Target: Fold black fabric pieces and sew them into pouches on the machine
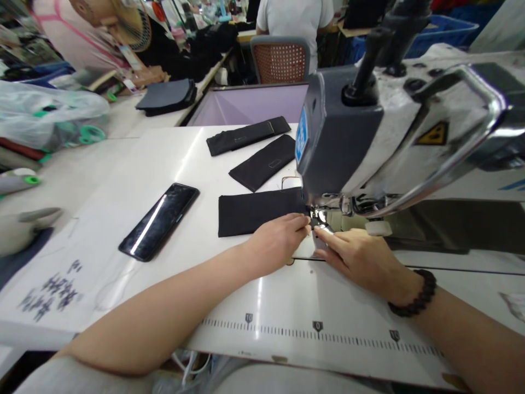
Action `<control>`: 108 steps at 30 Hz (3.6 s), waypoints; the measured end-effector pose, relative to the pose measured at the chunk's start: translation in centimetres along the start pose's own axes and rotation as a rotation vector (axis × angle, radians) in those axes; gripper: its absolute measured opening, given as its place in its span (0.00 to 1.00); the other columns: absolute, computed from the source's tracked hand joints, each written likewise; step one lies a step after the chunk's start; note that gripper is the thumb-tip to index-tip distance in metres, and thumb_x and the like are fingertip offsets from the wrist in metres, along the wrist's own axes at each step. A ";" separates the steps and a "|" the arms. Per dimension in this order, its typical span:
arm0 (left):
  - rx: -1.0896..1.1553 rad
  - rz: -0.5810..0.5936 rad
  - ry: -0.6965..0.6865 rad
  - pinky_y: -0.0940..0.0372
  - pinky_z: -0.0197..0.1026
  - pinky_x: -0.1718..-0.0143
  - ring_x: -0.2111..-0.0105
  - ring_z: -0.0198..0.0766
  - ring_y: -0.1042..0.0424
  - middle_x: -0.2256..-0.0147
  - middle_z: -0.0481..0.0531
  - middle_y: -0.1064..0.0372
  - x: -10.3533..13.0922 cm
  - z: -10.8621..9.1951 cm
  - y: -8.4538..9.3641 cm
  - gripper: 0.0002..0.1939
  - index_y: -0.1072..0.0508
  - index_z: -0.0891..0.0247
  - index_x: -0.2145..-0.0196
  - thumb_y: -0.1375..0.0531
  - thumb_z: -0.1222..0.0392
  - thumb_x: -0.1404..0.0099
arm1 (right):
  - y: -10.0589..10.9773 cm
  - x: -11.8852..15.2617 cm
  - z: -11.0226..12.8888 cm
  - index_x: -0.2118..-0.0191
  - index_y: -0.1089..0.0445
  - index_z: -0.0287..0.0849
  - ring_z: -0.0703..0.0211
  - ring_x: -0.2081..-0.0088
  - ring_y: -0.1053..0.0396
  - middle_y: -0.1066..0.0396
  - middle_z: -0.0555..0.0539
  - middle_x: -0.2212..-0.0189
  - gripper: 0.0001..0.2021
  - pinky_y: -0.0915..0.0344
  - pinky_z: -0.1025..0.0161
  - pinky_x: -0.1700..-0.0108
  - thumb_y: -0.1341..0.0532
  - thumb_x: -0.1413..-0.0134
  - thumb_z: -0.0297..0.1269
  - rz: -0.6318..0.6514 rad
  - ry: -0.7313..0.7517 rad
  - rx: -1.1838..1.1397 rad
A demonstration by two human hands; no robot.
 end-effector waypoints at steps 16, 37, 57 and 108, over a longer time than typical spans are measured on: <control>0.023 -0.013 0.093 0.37 0.40 0.55 0.57 0.40 0.36 0.60 0.56 0.35 -1.4 1.9 -0.1 0.09 0.31 0.70 0.62 0.50 0.69 0.37 | 0.0 0.0 0.1 0.56 0.34 0.39 0.60 0.77 0.34 0.30 0.50 0.78 0.17 0.50 0.64 0.76 0.46 0.47 0.44 0.037 -0.015 0.017; 0.230 -0.024 0.538 0.35 0.42 0.61 0.60 0.42 0.31 0.57 0.55 0.32 4.5 3.6 7.4 0.29 0.45 0.65 0.45 0.53 0.74 0.46 | 0.1 0.1 0.0 0.54 0.35 0.40 0.60 0.74 0.34 0.29 0.48 0.76 0.17 0.49 0.65 0.73 0.50 0.43 0.43 0.127 -0.018 -0.029; -0.197 0.016 0.176 0.47 0.48 0.46 0.47 0.49 0.44 0.50 0.67 0.41 2.0 -3.2 -0.3 0.26 0.37 0.78 0.52 0.49 0.50 0.37 | 0.3 0.7 -0.4 0.54 0.35 0.39 0.61 0.72 0.34 0.30 0.47 0.73 0.15 0.46 0.65 0.71 0.50 0.42 0.39 0.049 0.073 -0.139; 0.074 -0.013 0.110 0.45 0.48 0.49 0.48 0.49 0.44 0.52 0.64 0.41 -1.4 3.0 0.3 0.22 0.36 0.73 0.53 0.47 0.51 0.38 | 0.2 0.1 0.2 0.57 0.32 0.38 0.62 0.76 0.34 0.29 0.48 0.76 0.13 0.45 0.65 0.73 0.47 0.45 0.36 -0.032 0.019 -0.062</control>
Point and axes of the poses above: each hand's wrist, its own x-axis away from the middle knuckle, its own y-axis out of the back of the hand, z = x × y, the point moved 4 cm from there along -x, towards the middle knuckle
